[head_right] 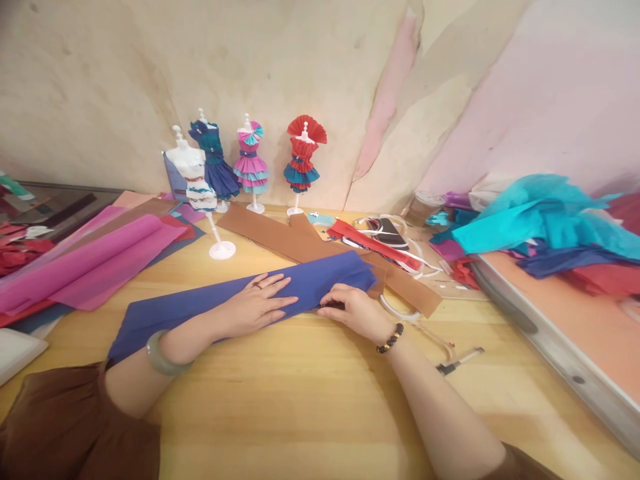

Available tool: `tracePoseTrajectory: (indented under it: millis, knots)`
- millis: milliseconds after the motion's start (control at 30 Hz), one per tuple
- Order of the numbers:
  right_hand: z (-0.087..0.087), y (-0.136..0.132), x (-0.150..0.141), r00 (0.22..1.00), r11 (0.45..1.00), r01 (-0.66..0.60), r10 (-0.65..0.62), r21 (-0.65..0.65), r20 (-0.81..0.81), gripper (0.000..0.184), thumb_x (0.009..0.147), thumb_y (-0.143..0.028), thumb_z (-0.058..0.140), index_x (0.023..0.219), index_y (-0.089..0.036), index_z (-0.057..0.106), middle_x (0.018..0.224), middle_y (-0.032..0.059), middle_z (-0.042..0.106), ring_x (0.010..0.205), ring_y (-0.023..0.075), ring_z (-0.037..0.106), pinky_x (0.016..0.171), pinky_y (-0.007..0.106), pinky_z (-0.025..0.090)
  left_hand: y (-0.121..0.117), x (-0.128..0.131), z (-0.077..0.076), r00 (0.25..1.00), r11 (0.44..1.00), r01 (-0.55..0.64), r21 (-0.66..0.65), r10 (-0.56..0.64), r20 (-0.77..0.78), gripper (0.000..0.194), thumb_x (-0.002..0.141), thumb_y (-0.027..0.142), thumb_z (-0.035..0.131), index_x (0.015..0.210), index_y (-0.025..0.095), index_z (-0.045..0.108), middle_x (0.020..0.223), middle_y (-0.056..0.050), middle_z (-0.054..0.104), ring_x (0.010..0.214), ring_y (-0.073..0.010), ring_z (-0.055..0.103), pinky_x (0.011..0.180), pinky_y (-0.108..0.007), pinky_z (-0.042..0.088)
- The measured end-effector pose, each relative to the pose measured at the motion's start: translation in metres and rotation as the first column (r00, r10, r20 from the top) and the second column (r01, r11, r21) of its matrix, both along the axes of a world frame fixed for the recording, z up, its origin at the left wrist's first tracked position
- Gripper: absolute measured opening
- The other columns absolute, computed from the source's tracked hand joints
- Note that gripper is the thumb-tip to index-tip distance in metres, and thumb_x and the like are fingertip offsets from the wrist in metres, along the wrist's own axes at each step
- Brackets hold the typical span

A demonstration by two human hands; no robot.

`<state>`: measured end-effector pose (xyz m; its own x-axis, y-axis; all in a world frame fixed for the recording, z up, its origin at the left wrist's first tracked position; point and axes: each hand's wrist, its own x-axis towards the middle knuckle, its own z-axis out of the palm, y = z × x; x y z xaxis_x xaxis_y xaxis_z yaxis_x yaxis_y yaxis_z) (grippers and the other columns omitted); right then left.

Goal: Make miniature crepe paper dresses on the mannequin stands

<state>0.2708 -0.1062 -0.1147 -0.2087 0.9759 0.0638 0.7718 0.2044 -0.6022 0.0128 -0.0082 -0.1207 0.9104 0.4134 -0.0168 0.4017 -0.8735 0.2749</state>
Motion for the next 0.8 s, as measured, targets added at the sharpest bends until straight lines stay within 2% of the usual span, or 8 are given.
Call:
tracePoseTrajectory:
  millis: [300, 500, 800]
  knots:
    - [0.0019, -0.0006, -0.0021, 1.000, 1.000, 0.006, -0.006, 0.005, -0.015, 0.037, 0.086, -0.055, 0.054, 0.087, -0.022, 0.069, 0.087, 0.0054, 0.066, 0.080, 0.0187, 0.061, 0.075, 0.031, 0.047, 0.0007, -0.0013, -0.0005, 0.998, 0.998, 0.059, -0.013, -0.060, -0.022, 0.044, 0.098, 0.052, 0.027, 0.140, 0.044, 0.039, 0.158, 0.004, 0.018, 0.145, -0.0288, 0.009, 0.115, -0.052, 0.007]
    - [0.0010, 0.0005, -0.0023, 1.000, 1.000, 0.007, -0.007, -0.001, -0.015, 0.034, 0.086, -0.053, 0.055, 0.087, -0.022, 0.069, 0.088, 0.0051, 0.066, 0.082, 0.0189, 0.060, 0.076, 0.032, 0.047, -0.0011, -0.0011, 0.0000, 0.994, 0.994, 0.107, -0.011, -0.107, -0.026, 0.043, 0.099, 0.049, 0.025, 0.139, 0.045, 0.039, 0.158, 0.004, 0.018, 0.146, -0.0277, 0.007, 0.115, -0.055, 0.001]
    - [-0.0019, 0.0009, 0.0004, 1.000, 1.000, 0.002, -0.003, -0.029, -0.028, 0.032, 0.087, -0.051, 0.055, 0.089, -0.022, 0.070, 0.089, 0.0048, 0.065, 0.082, 0.0184, 0.060, 0.076, 0.032, 0.046, -0.0025, -0.0007, 0.0016, 0.994, 0.995, 0.101, -0.004, -0.101, -0.033, 0.044, 0.099, 0.049, 0.025, 0.140, 0.043, 0.038, 0.158, 0.002, 0.018, 0.145, -0.0288, 0.010, 0.114, -0.056, 0.004]
